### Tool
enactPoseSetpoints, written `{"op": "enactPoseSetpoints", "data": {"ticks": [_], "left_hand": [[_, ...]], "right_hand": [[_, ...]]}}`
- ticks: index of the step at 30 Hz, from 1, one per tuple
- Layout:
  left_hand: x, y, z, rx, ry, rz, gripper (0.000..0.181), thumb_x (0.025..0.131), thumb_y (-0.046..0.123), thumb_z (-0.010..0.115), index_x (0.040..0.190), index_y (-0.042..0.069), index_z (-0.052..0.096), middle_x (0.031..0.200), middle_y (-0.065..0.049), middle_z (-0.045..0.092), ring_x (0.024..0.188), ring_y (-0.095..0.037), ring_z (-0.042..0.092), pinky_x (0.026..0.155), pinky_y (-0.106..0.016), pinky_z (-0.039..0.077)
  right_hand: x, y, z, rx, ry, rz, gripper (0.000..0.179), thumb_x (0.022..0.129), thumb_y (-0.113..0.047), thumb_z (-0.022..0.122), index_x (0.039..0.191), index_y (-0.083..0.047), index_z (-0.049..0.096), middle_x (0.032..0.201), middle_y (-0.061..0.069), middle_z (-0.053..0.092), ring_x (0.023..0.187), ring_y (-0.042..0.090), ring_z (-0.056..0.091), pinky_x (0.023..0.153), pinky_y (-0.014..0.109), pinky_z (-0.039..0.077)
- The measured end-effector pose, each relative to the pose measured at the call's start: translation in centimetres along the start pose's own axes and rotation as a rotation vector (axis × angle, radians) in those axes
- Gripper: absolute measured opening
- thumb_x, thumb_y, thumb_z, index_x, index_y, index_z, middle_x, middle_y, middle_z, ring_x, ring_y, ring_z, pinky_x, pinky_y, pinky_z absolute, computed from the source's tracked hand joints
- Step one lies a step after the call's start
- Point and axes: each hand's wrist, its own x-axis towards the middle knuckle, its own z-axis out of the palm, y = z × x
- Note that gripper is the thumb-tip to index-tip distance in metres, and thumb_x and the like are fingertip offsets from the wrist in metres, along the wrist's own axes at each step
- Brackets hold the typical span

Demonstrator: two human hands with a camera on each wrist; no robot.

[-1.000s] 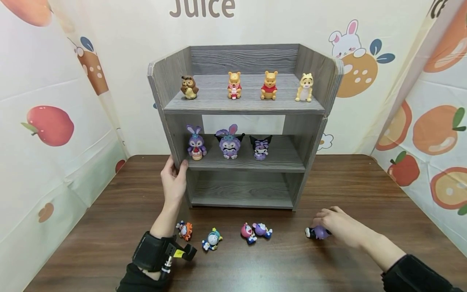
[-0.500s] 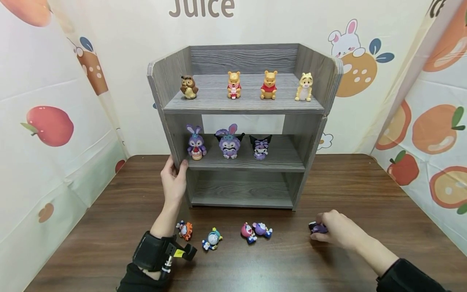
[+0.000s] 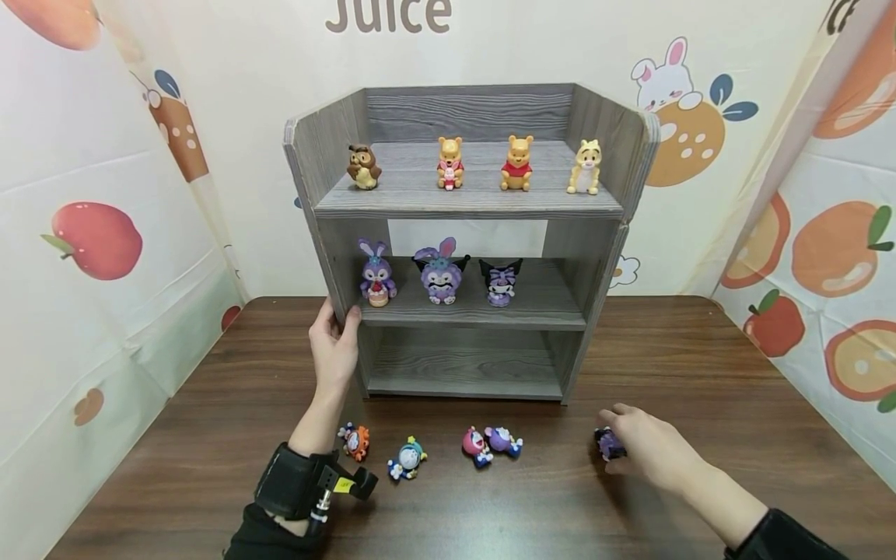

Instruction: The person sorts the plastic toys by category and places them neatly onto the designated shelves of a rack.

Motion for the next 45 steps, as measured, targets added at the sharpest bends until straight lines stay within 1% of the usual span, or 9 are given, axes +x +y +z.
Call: {"op": "enactPoseSetpoints", "data": {"ticks": [5,9,13,22,26,30,35,38,45], "left_hand": [[0.0,-0.1,0.0,0.001,-0.004,0.003,0.04,0.083,-0.01,0.046,0.123,-0.011,0.044,0.128,-0.023,0.042,0.112,-0.028,0.046,0.084,-0.026,0.041],[0.0,-0.2,0.0,-0.006,-0.003,0.004,0.04,0.083,-0.01,0.046,0.123,-0.011,0.044,0.127,-0.023,0.043,0.112,-0.028,0.046,0.083,-0.024,0.041],[0.0,-0.2,0.0,-0.017,-0.003,0.003,0.041,0.083,-0.01,0.046,0.124,-0.011,0.043,0.127,-0.023,0.043,0.111,-0.028,0.046,0.083,-0.023,0.041],[0.1,-0.3,0.0,-0.025,-0.001,0.019,0.041,0.083,-0.011,0.046,0.123,-0.012,0.043,0.123,-0.025,0.046,0.11,-0.031,0.047,0.083,-0.023,0.04],[0.2,-1.4,0.0,-0.045,0.001,0.027,0.041,0.083,-0.011,0.046,0.124,-0.01,0.044,0.122,-0.024,0.048,0.109,-0.03,0.047,0.082,-0.021,0.04],[0.3,-2.8,-0.1,-0.047,0.006,0.032,0.042,0.084,-0.008,0.048,0.126,-0.006,0.045,0.125,-0.02,0.047,0.11,-0.025,0.048,0.082,-0.02,0.041],[0.4,-3.0,0.0,-0.043,0.015,0.043,0.043,0.084,-0.006,0.049,0.126,-0.004,0.045,0.126,-0.018,0.047,0.112,-0.023,0.047,0.085,-0.023,0.04],[0.3,-3.0,-0.1,-0.043,0.013,0.041,0.043,0.084,-0.005,0.049,0.126,-0.003,0.045,0.126,-0.017,0.047,0.112,-0.021,0.047,0.085,-0.023,0.04],[0.4,-3.1,-0.1,-0.037,0.019,0.033,0.042,0.083,-0.006,0.049,0.126,-0.004,0.046,0.125,-0.018,0.048,0.11,-0.022,0.048,0.084,-0.021,0.04]], "right_hand": [[-0.3,-0.3,0.4,-0.078,0.098,-0.033,0.049,0.046,-0.017,0.083,0.087,-0.006,0.059,0.081,-0.001,0.055,0.071,0.017,0.058,0.056,0.032,0.047],[-0.4,-0.4,0.8,-0.096,0.146,-0.036,0.045,0.045,-0.001,0.081,0.083,-0.008,0.058,0.078,-0.003,0.053,0.068,0.017,0.058,0.056,0.032,0.047],[-0.3,-0.5,1.1,-0.108,0.168,-0.047,0.047,0.042,0.012,0.075,0.078,-0.011,0.056,0.075,-0.005,0.051,0.066,0.017,0.057,0.055,0.032,0.046],[-0.3,-0.5,1.2,-0.147,0.186,-0.069,0.049,0.039,0.011,0.076,0.076,-0.012,0.054,0.073,-0.005,0.049,0.064,0.017,0.056,0.052,0.033,0.045],[-0.2,-0.6,0.9,-0.148,0.186,-0.082,0.048,0.04,0.006,0.079,0.077,-0.011,0.054,0.073,-0.005,0.049,0.065,0.016,0.055,0.053,0.032,0.045],[0.1,-1.2,-0.2,-0.127,0.207,-0.109,0.046,0.043,0.001,0.08,0.077,-0.013,0.053,0.073,-0.009,0.046,0.062,0.007,0.05,0.05,0.028,0.042],[0.8,-2.7,-2.6,-0.101,0.236,-0.146,0.041,0.046,0.0,0.074,0.076,-0.016,0.051,0.072,-0.014,0.04,0.06,-0.001,0.039,0.048,0.024,0.038],[1.3,-3.7,-4.2,-0.11,0.246,-0.163,0.04,0.047,0.001,0.072,0.077,-0.017,0.052,0.073,-0.015,0.041,0.061,-0.001,0.04,0.05,0.023,0.039],[2.4,-5.6,-7.7,-0.115,0.256,-0.214,0.046,0.045,-0.001,0.081,0.081,-0.015,0.056,0.076,-0.013,0.046,0.064,0.002,0.049,0.052,0.026,0.044]]}}
